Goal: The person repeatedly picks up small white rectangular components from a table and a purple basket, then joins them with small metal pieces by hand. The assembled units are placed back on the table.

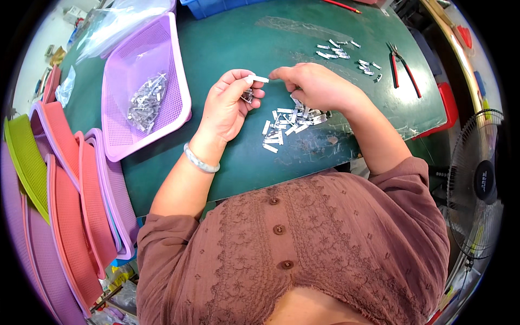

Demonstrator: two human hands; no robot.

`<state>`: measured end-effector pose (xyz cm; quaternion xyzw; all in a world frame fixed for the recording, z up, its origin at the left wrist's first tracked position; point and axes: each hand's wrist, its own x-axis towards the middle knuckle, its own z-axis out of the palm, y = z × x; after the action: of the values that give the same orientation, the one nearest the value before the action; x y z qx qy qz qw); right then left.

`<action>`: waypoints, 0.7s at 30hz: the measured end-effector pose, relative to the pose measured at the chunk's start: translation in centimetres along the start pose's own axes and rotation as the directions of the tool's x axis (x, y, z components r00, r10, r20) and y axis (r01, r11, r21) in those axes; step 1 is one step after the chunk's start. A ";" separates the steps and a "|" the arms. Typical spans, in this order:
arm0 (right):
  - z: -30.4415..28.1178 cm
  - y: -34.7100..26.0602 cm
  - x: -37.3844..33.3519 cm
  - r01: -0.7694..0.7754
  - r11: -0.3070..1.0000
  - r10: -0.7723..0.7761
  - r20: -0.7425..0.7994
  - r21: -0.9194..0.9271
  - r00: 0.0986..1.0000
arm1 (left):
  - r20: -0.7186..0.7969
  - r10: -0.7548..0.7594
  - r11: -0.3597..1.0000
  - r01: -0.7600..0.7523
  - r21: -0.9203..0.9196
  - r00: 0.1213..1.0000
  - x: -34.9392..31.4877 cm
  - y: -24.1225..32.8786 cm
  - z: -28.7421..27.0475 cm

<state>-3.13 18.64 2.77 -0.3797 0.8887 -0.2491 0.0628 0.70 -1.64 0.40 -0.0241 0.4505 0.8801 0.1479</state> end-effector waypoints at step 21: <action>1.0 0.6 0.5 -0.027 0.878 0.140 -0.204 0.478 0.969 | 0.141 0.088 0.996 -0.086 -0.021 0.986 -0.2 0.5 -0.1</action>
<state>-3.55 18.23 1.61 -0.2822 0.8181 -0.4975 0.0597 0.77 -2.03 0.78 0.0568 0.4328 0.8886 0.1407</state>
